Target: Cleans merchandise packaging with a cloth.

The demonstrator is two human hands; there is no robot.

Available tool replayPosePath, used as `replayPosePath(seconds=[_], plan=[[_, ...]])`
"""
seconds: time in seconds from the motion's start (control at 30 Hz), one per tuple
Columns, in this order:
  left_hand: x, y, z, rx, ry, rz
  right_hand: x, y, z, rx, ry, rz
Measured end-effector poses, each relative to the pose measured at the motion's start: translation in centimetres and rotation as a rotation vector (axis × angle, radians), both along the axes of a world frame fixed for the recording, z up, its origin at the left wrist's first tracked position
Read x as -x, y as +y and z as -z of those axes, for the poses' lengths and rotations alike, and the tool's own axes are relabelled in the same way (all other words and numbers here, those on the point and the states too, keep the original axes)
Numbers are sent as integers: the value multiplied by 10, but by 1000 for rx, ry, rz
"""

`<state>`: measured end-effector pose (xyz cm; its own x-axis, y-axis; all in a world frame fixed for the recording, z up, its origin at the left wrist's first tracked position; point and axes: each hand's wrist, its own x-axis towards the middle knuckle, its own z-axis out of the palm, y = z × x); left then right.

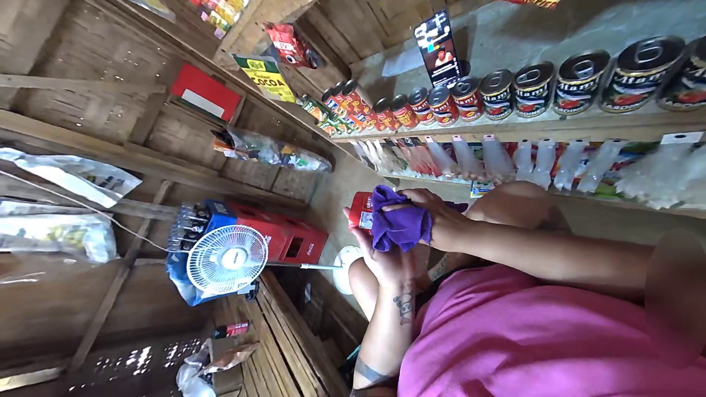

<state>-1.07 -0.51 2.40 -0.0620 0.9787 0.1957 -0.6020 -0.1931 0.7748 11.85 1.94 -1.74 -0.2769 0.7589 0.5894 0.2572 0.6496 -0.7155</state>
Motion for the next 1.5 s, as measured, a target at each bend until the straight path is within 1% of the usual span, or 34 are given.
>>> replayPosePath(seconds=[0.17, 0.3, 0.33, 0.4, 0.47, 0.53, 0.57, 0.6, 0.67, 0.73, 0.83, 0.9, 1.03, 1.13, 1.23, 1.3, 1.37, 1.43, 1.5], plan=[[6, 1, -6, -22, -6, -121, -2, 5, 3, -27, 56, -33], [16, 4, -10, -36, -109, -63, -12, 16, 5, -209, 51, 30], [17, 5, -11, -49, -115, -65, -16, 20, 5, -219, 66, 62], [15, 5, -13, -63, -110, -114, -22, 26, 1, -104, 124, 137], [14, 5, -11, -65, -93, -112, -25, 32, -6, 31, 217, 185], [11, 3, -4, -49, -53, -98, -23, 30, -9, -14, 345, 200], [9, 2, 0, -42, -18, -72, -21, 26, -10, -45, 367, 172], [4, 1, 4, -37, 14, -45, -18, 21, -12, -57, 354, 123], [-6, -5, 12, -37, 94, 8, -12, 14, -9, -24, 239, 19], [-18, -13, 19, 19, 124, 4, -6, 10, -5, 15, 122, 2], [-23, -16, 22, 81, 151, 78, -9, 13, -5, 83, 76, 15], [-25, -17, 23, 111, 141, 104, -12, 16, -6, 102, 88, 28], [-28, -21, 27, 209, 184, 200, -15, 20, -3, 151, 183, 157], [-28, -21, 29, 239, 192, 275, -19, 25, -2, 166, 145, 214], [-27, -19, 23, 236, 189, 264, -15, 21, -3, 94, 138, 252], [-25, -16, 16, 257, 168, 202, -12, 14, -7, 61, 127, 227], [-21, -13, 14, 214, 141, 145, -8, 10, -4, -16, 95, 189], [-15, -10, 19, 138, 123, 94, -4, 7, 0, -107, 41, 133], [-14, -8, 21, 105, 135, 77, -4, 4, 2, -135, 4, 90]])
